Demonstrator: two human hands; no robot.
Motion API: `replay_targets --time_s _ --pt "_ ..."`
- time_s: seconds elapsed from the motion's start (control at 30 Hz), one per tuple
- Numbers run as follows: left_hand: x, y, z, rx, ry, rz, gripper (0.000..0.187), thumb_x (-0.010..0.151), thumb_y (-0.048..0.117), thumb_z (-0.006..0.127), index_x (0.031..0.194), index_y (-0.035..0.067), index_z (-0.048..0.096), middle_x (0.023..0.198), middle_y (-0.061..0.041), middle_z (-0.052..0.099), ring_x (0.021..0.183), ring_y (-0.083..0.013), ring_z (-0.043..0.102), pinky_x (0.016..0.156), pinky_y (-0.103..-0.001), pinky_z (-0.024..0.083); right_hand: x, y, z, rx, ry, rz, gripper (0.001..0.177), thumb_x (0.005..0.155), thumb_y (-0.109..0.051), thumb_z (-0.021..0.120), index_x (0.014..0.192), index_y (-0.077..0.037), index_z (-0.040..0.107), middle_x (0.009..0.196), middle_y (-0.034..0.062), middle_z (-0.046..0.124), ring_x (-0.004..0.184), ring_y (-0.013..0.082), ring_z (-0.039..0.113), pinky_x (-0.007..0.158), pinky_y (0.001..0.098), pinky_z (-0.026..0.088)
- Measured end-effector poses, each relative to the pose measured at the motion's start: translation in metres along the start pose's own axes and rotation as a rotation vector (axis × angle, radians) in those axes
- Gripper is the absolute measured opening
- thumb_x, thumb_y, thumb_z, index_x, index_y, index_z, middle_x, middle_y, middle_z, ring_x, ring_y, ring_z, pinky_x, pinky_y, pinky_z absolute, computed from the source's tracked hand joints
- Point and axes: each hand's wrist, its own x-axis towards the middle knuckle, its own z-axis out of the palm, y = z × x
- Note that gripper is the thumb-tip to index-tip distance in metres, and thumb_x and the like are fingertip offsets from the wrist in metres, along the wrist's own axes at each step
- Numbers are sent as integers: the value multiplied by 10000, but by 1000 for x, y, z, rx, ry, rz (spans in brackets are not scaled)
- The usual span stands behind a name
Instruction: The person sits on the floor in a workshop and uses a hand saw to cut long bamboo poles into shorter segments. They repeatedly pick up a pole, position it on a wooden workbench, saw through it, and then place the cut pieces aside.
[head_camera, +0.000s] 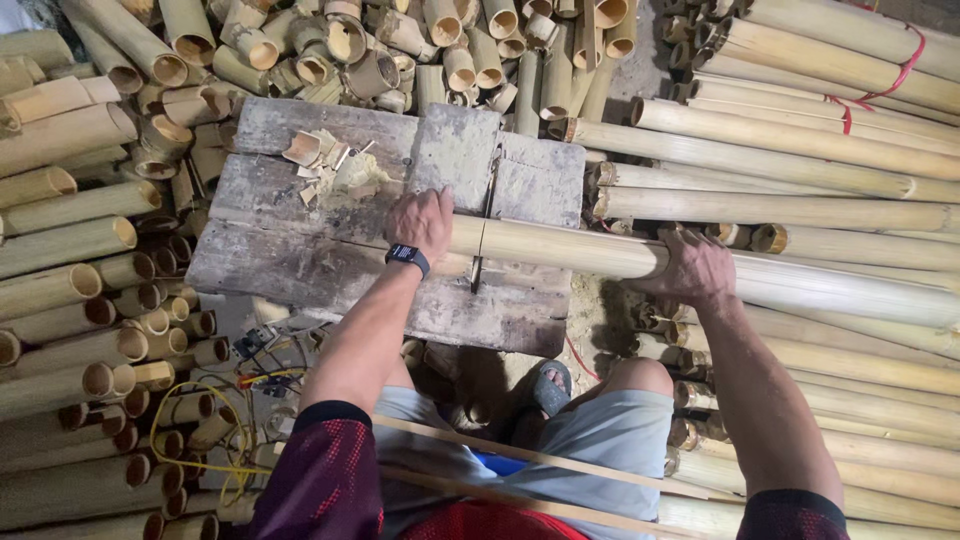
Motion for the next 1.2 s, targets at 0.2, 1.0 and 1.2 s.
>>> replay_targets --time_s 0.2,1.0,1.2 --pt "-23 -11 -2 61 317 424 390 1008 455 429 926 123 617 946 -144 682 910 -305 611 816 -513 456 13 10 1 -69 -286 73 1071 448 -936 698 1214 -188 691 840 105 747 748 255 758 651 434 612" --pt "-64 34 -181 354 -381 691 632 844 126 634 1440 128 423 1358 -180 566 1245 -327 559 1069 -540 446 -113 -61 -40 83 -332 -84 974 538 -944 587 1135 -192 753 767 126 769 720 300 752 653 466 599" --pt "-60 32 -256 436 398 729 782 765 109 742 1479 162 428 1452 -207 595 1374 -340 549 1174 -515 415 -132 -71 -70 140 -231 -34 1031 544 -947 545 1131 -123 739 752 158 758 688 306 768 621 453 601"
